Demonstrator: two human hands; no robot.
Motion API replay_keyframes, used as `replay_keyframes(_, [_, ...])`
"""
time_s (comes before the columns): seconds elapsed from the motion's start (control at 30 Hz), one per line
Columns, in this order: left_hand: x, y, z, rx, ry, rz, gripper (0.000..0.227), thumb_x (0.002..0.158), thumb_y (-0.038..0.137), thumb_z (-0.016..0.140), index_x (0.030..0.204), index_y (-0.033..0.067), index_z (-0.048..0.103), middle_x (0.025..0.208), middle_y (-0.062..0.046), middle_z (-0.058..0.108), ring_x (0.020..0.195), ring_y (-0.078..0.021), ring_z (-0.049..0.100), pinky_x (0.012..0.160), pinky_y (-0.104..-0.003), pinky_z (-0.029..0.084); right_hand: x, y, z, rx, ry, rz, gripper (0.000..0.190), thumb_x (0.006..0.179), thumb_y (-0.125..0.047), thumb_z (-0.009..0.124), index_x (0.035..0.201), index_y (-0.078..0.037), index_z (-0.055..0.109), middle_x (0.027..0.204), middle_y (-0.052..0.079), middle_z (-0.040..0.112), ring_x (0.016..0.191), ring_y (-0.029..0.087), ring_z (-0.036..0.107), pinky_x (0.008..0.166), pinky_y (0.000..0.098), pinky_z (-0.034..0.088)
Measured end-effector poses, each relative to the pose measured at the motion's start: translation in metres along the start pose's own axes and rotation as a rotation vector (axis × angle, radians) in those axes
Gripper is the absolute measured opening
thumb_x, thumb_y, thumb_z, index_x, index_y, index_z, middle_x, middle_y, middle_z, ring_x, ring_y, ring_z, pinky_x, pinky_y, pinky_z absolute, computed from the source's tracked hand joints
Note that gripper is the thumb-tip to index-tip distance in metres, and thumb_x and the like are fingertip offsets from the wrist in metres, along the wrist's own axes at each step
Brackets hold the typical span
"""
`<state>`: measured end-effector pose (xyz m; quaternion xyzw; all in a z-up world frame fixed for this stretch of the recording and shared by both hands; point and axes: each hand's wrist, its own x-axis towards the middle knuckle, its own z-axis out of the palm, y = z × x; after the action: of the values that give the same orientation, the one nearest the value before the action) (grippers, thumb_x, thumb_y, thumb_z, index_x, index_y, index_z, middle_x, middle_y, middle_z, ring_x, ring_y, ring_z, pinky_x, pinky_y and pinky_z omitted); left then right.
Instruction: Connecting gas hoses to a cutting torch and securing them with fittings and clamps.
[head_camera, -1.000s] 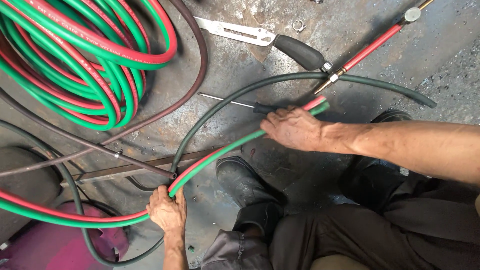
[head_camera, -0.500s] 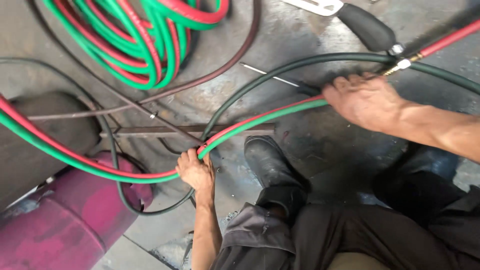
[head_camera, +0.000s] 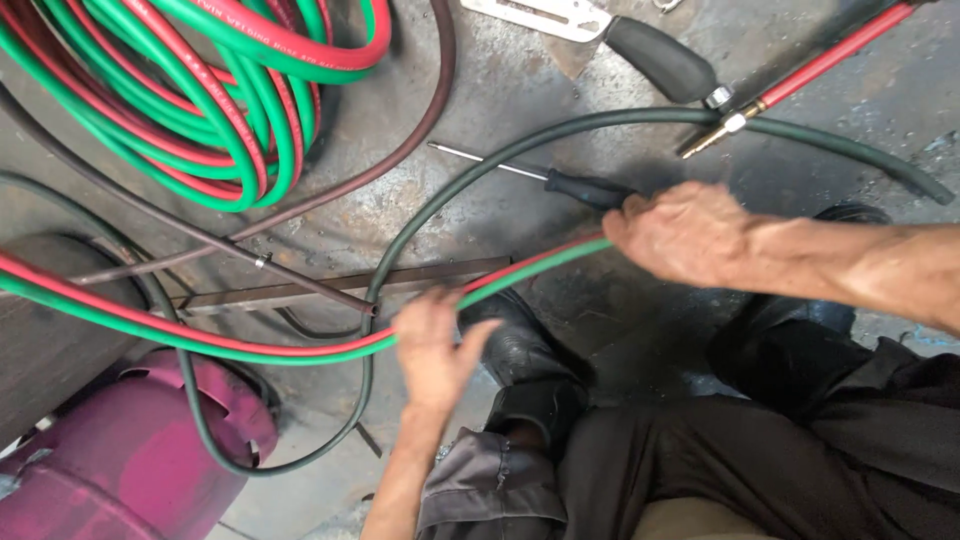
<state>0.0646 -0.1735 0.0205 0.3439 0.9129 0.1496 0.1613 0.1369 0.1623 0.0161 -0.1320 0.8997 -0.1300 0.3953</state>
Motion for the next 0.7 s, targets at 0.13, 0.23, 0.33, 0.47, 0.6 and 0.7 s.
replay_keyframes(0.13, [0.054, 0.084, 0.002, -0.190, -0.101, 0.302, 0.064, 0.079, 0.044, 0.081, 0.126, 0.0039, 0.063, 0.125, -0.016, 0.064, 0.115, -0.0362, 0.059, 0.099, -0.051, 0.046, -0.007, -0.012, 0.002, 0.060, -0.020, -0.031, 0.019, 0.087, -0.017, 0.058, 0.101, -0.004, 0.058, 0.089, 0.015, 0.069, 0.075, 0.036, 0.075, 0.063, 0.0485, 0.061])
replay_keyframes(0.23, [0.063, 0.094, 0.029, -0.374, -0.125, 0.307, 0.057, 0.091, 0.031, 0.075, 0.135, -0.0008, 0.059, 0.131, -0.018, 0.064, 0.116, -0.0353, 0.063, 0.097, -0.046, 0.051, -0.013, -0.017, -0.006, 0.099, -0.007, -0.048, 0.020, 0.086, -0.018, 0.059, 0.102, -0.005, 0.059, 0.091, 0.017, 0.070, 0.077, 0.036, 0.074, 0.066, 0.0493, 0.060])
replay_keyframes(0.33, [0.065, 0.090, 0.045, -0.299, -0.285, 0.243, 0.035, 0.097, 0.027, 0.073, 0.125, 0.0065, 0.066, 0.105, -0.014, 0.069, 0.097, -0.0348, 0.069, 0.084, -0.045, 0.055, -0.018, -0.015, -0.004, 0.140, 0.012, -0.064, 0.021, 0.086, -0.019, 0.060, 0.103, -0.007, 0.059, 0.093, 0.017, 0.070, 0.082, 0.036, 0.074, 0.071, 0.0486, 0.060])
replay_keyframes(0.47, [0.071, 0.087, 0.039, -0.322, -0.336, 0.254, 0.028, 0.097, 0.027, 0.073, 0.115, 0.0067, 0.068, 0.097, -0.015, 0.070, 0.086, -0.0368, 0.070, 0.072, -0.047, 0.055, -0.026, 0.012, -0.011, 0.164, 0.094, -0.114, 0.023, 0.086, -0.017, 0.061, 0.107, -0.007, 0.061, 0.097, 0.014, 0.070, 0.087, 0.033, 0.073, 0.071, 0.0466, 0.060])
replay_keyframes(0.6, [0.086, 0.083, 0.029, -0.531, -0.194, 0.209, 0.021, 0.102, 0.025, 0.067, 0.114, 0.0085, 0.065, 0.098, -0.015, 0.072, 0.086, -0.0371, 0.070, 0.068, -0.045, 0.055, -0.045, 0.046, -0.032, 0.110, 0.275, -0.019, 0.041, 0.086, -0.033, 0.066, 0.120, -0.009, 0.066, 0.110, 0.014, 0.070, 0.093, 0.031, 0.073, 0.077, 0.0435, 0.060])
replay_keyframes(0.7, [0.095, 0.078, 0.027, -0.608, -0.301, 0.091, 0.022, 0.102, 0.027, 0.067, 0.113, 0.0089, 0.066, 0.083, -0.015, 0.067, 0.073, -0.0321, 0.066, 0.064, -0.043, 0.052, -0.058, 0.057, -0.034, 0.352, 0.325, 0.171, 0.047, 0.089, -0.040, 0.067, 0.126, -0.011, 0.067, 0.107, 0.012, 0.073, 0.091, 0.032, 0.073, 0.079, 0.0454, 0.058])
